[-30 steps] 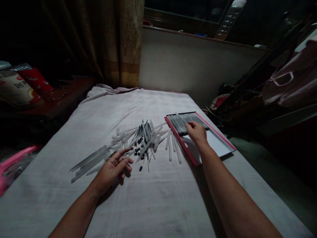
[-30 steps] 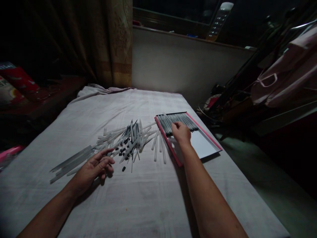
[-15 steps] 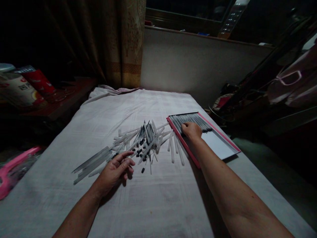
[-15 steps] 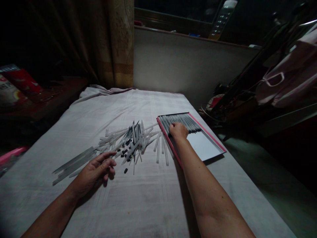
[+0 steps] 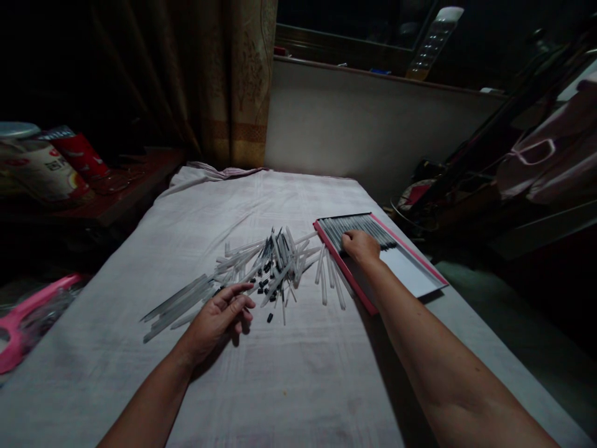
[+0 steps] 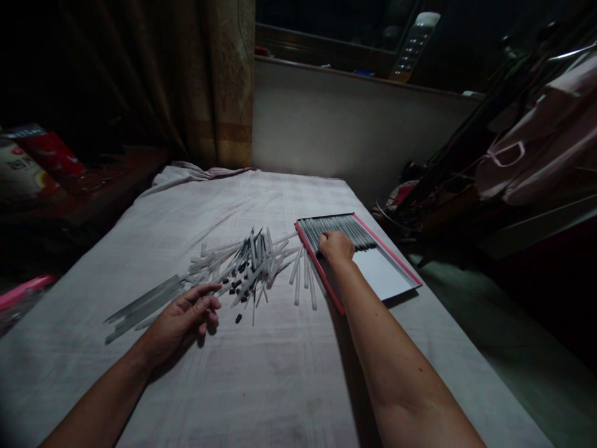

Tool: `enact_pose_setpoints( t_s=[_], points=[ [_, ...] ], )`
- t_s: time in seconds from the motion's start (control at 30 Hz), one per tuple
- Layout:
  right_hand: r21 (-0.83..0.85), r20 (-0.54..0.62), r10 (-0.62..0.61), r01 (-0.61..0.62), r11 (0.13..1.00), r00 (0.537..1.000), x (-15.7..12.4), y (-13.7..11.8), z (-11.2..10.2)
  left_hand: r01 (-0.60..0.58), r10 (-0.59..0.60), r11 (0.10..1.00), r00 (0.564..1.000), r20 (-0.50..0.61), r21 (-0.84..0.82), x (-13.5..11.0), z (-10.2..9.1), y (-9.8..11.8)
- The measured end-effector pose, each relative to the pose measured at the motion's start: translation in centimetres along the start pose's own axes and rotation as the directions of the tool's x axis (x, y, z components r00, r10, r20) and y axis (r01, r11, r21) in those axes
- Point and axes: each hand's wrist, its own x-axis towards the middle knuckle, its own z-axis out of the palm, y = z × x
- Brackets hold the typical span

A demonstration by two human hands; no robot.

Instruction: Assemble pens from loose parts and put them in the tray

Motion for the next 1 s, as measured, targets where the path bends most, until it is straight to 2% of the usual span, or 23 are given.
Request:
enact_pose_setpoints(
  t_s=[0.07,0.13,0.23,0.3,0.37,0.43,0.5,0.6,0.7,0.77,0.83,0.9,0.97,1.0],
  points=[
    [0.012,-0.029,-0.031,0.031,0.999,0.999,-0.5,-0.5,-0.4,-0.007,0.007,1.000,1.000,-0.004,-0.015,0.0,0.0,-0.1],
    [0.055,-0.074,-0.110,0.114,0.992,0.991,-1.4,-1.3,-0.6,-0.009,0.009,1.000,1.000,0.002,-0.027,0.1,-0.1,-0.1],
    [0.153,-0.120,-0.340,0.356,0.922,0.933,-3.8,-3.0,-0.4,-0.012,0.012,0.999,1.000,0.008,-0.030,0.1,-0.1,0.0],
    [0.195,-0.110,-0.533,0.544,0.816,0.839,-5.7,-4.2,0.0,-0.016,0.017,1.000,1.000,0.005,-0.024,0.1,-0.1,0.1],
    [0.193,-0.077,-0.689,0.689,0.699,0.720,-7.4,-5.3,0.5,-0.017,0.017,1.000,1.000,0.010,-0.011,0.0,-0.1,0.2],
    [0.143,-0.029,-0.778,0.773,0.618,0.627,-8.8,-6.2,0.8,-0.019,0.019,1.000,1.000,0.013,-0.004,0.0,-0.1,0.3],
    [0.077,0.009,-0.822,0.820,0.568,0.569,-9.5,-6.8,1.2,-0.025,0.025,1.000,1.000,0.010,-0.009,0.0,0.0,0.3],
    [0.006,0.039,-0.850,0.850,0.526,0.526,-9.8,-7.2,1.4,-0.028,0.028,1.000,1.000,0.011,-0.008,0.0,0.0,0.1],
    [-0.034,0.042,-0.854,0.855,0.518,0.519,-9.9,-7.3,1.2,-0.043,0.043,0.999,0.999,-0.007,0.013,0.2,0.0,-0.1],
    [-0.044,0.024,-0.859,0.859,0.510,0.512,-10.1,-7.2,0.8,-0.110,0.114,0.992,0.991,-0.074,0.062,0.2,0.0,-0.2],
    [-0.033,-0.006,-0.871,0.870,0.491,0.491,-10.7,-7.1,0.4,-0.240,0.273,0.951,0.948,-0.163,0.196,0.0,0.1,-0.3],
    [-0.011,-0.038,-0.885,0.885,0.465,0.464,-11.7,-7.0,0.4,-0.370,0.466,0.840,0.866,-0.180,0.397,-0.2,0.2,-0.3],
    [0.017,-0.070,-0.897,0.900,0.436,0.436,-12.9,-7.0,0.7,-0.456,0.593,0.696,0.800,-0.087,0.554,-0.4,0.3,-0.4],
    [0.033,-0.089,-0.901,0.905,0.424,0.425,-13.5,-7.0,1.0,-0.479,0.614,0.640,0.789,-0.025,0.600,-0.5,0.4,-0.5]
  ],
)
